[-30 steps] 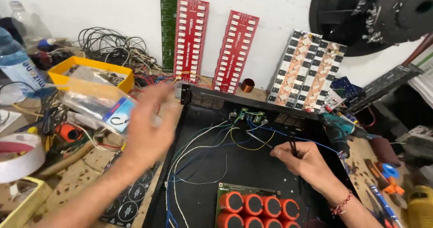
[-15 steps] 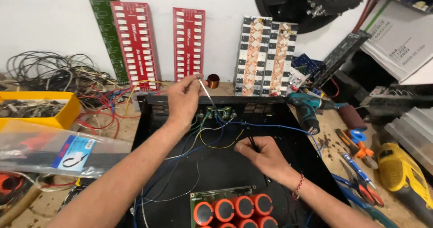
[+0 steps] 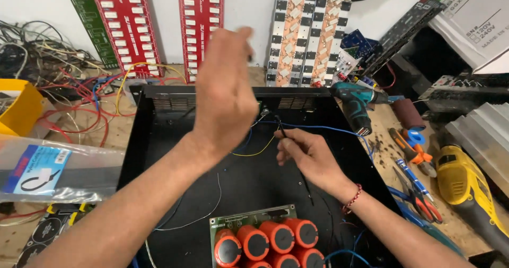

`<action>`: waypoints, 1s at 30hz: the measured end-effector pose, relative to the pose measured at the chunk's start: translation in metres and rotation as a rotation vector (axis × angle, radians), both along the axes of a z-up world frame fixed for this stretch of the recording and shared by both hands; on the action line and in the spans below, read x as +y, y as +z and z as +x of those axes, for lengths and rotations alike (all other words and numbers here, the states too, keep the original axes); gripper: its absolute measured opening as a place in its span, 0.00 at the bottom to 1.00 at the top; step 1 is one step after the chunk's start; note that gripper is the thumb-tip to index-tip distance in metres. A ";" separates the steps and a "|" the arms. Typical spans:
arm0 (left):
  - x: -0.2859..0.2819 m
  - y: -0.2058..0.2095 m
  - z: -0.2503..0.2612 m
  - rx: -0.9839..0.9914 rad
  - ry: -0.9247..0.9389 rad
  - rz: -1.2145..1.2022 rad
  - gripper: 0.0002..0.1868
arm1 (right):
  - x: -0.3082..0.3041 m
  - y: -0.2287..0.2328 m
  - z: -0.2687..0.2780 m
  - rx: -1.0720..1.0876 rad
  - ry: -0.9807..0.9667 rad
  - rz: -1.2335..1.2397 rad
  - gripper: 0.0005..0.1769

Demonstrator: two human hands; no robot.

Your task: Organizing and securing internal wiring of an electronic device using zip ties and pliers.

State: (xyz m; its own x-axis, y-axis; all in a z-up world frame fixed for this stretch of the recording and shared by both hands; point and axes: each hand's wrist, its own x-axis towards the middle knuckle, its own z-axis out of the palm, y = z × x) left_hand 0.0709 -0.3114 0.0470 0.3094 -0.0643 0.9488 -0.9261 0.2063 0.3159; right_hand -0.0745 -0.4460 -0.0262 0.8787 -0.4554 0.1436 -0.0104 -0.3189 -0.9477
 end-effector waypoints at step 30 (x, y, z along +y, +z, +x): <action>-0.008 -0.047 0.015 0.708 -0.676 0.792 0.14 | -0.014 -0.051 0.011 0.307 0.587 -1.198 0.03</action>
State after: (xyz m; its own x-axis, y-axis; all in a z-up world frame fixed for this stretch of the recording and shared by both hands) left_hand 0.0855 -0.3198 0.0000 0.4170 -0.8824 0.2177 -0.2868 0.0996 0.9528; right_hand -0.0630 -0.4596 -0.0776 0.9654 0.2556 -0.0516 0.2515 -0.9650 -0.0746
